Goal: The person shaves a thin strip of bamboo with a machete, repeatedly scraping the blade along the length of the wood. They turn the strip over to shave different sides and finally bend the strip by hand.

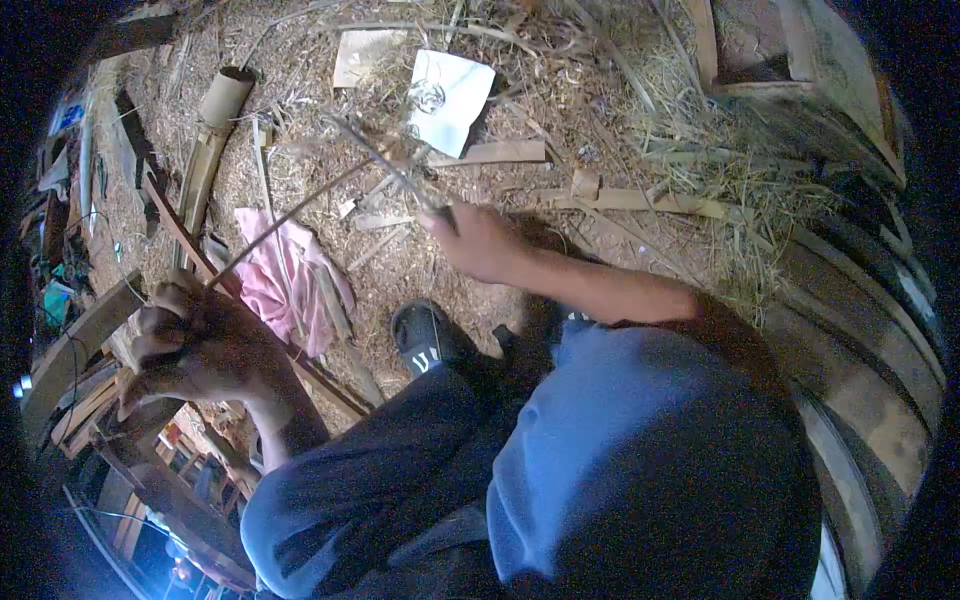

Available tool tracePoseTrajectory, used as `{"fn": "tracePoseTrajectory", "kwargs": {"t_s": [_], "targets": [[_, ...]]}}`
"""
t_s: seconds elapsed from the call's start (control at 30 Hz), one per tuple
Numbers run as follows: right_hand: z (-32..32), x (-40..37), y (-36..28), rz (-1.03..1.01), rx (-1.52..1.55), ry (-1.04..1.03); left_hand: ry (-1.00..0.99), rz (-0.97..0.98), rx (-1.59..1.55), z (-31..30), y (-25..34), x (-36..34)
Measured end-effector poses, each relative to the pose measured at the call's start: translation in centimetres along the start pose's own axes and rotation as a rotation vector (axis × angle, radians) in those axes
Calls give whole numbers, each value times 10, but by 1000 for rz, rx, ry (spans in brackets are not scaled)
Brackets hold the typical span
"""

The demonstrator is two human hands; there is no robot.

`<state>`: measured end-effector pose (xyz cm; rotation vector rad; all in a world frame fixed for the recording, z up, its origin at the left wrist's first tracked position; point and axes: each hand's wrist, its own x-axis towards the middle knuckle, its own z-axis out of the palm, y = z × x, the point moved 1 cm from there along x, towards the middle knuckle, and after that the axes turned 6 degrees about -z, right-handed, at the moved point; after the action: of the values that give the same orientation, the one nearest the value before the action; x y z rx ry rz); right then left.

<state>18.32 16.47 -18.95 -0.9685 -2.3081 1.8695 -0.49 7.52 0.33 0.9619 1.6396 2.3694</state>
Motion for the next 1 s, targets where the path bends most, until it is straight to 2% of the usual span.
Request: {"fn": "tracePoseTrajectory", "kwargs": {"t_s": [0.03,0.1,0.13,0.2,0.23,0.3,0.4,0.47,0.53,0.63,0.83,0.9,1.0], "targets": [[1,-7,-15,10,6,-6,-11,-7,-8,2,0,2],[-6,-11,-48,-167,73,-187,-17,2,-26,3,-1,5],[-6,-11,-45,-168,70,-187,-17,-9,-32,1,-1,6],[2,-14,-35,-368,50,-103,-22,-25,-32,-4,-1,6],[2,-10,-22,-370,55,-100,24,-38,-20,-6,-1,7],[-6,5,11,178,-87,-88,67,-41,-16,-9,0,8],[-4,6,15,111,-105,-18,35,-42,-19,-10,1,3],[-1,3,8,104,-66,8,-54,-6,-32,0,3,1],[-10,0,-6,49,-44,56,-20,-9,-52,3,7,0],[-17,-8,-16,-80,29,36,-31,-31,-93,-3,8,5],[-24,-17,-28,-49,2,-82,-67,-80,-161,-6,-4,-1],[-25,-18,-30,-66,4,-70,-71,-30,-155,-1,-4,-2],[-24,-18,-31,-101,2,-48,-35,-58,-176,0,4,-2]]}}
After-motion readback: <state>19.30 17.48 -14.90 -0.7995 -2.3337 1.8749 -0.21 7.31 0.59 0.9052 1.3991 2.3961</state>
